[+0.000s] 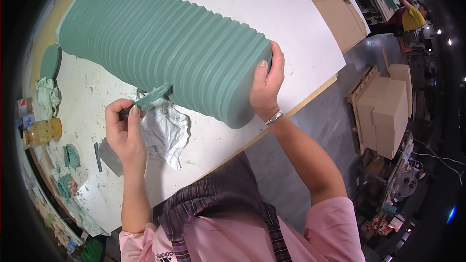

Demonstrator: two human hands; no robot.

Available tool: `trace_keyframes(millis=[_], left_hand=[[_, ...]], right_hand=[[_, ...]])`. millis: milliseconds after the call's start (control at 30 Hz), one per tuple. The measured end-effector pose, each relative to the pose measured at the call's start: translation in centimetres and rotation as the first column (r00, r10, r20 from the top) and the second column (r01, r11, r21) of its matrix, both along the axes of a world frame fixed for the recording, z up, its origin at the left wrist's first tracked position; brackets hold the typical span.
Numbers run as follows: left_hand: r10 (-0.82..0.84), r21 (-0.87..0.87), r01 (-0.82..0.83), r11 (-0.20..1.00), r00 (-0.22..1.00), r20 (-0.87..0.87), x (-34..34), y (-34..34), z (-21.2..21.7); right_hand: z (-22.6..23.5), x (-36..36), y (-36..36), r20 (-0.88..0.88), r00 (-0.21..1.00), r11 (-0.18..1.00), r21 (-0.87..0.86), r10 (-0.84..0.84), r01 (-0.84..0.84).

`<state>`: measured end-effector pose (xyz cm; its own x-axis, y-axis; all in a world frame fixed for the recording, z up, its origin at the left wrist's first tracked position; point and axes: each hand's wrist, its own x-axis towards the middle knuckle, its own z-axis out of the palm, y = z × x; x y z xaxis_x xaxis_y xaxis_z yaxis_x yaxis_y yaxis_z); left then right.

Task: The person cleans and separates green foam components at a workstation. The person picks up a stack of foam pieces and peels away excess material from the edges before wiping the surface with a white cloth.

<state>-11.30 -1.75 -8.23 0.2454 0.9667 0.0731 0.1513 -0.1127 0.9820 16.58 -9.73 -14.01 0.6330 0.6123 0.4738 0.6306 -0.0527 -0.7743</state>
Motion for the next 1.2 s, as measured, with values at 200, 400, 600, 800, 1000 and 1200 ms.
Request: trace_keyframes(millis=[200, 400, 600, 800, 1000, 1200], left_hand=[[-0.054, 0.094, 0.061, 0.994, 0.996, -0.073, 1.7, 0.6, -0.3], [-0.01, 0.16, 0.03, 0.987, 0.992, -0.122, 1.9, 0.8, -0.1], [-0.022, 0.118, 0.033, 0.992, 0.995, -0.095, 1.9, 0.9, -0.7], [-0.028, 0.11, 0.037, 0.993, 0.996, -0.08, 1.9, 0.9, -0.7], [-0.025, 0.096, 0.032, 0.995, 0.997, -0.072, 2.1, 0.8, -0.4], [0.21, 0.107, -0.213, 0.971, 0.977, 0.035, -0.4, 2.0, -1.1]], right_hand=[[0.1, -0.1, 0.0, 0.006, 1.0, 1.0, 0.004, -0.002, 0.002], [0.1, 0.0, 0.0, -0.004, 1.0, 1.0, -0.01, -0.002, 0.002], [-0.1, 0.0, 0.0, 0.004, 1.0, 1.0, -0.013, -0.001, 0.001], [-0.1, 0.0, 0.0, 0.006, 1.0, 1.0, -0.007, 0.0, 0.0], [0.2, -0.2, 0.1, -0.014, 1.0, 1.0, -0.01, 0.003, -0.003], [0.2, -0.2, -0.1, -0.036, 0.999, 1.0, -0.027, 0.008, -0.009]])
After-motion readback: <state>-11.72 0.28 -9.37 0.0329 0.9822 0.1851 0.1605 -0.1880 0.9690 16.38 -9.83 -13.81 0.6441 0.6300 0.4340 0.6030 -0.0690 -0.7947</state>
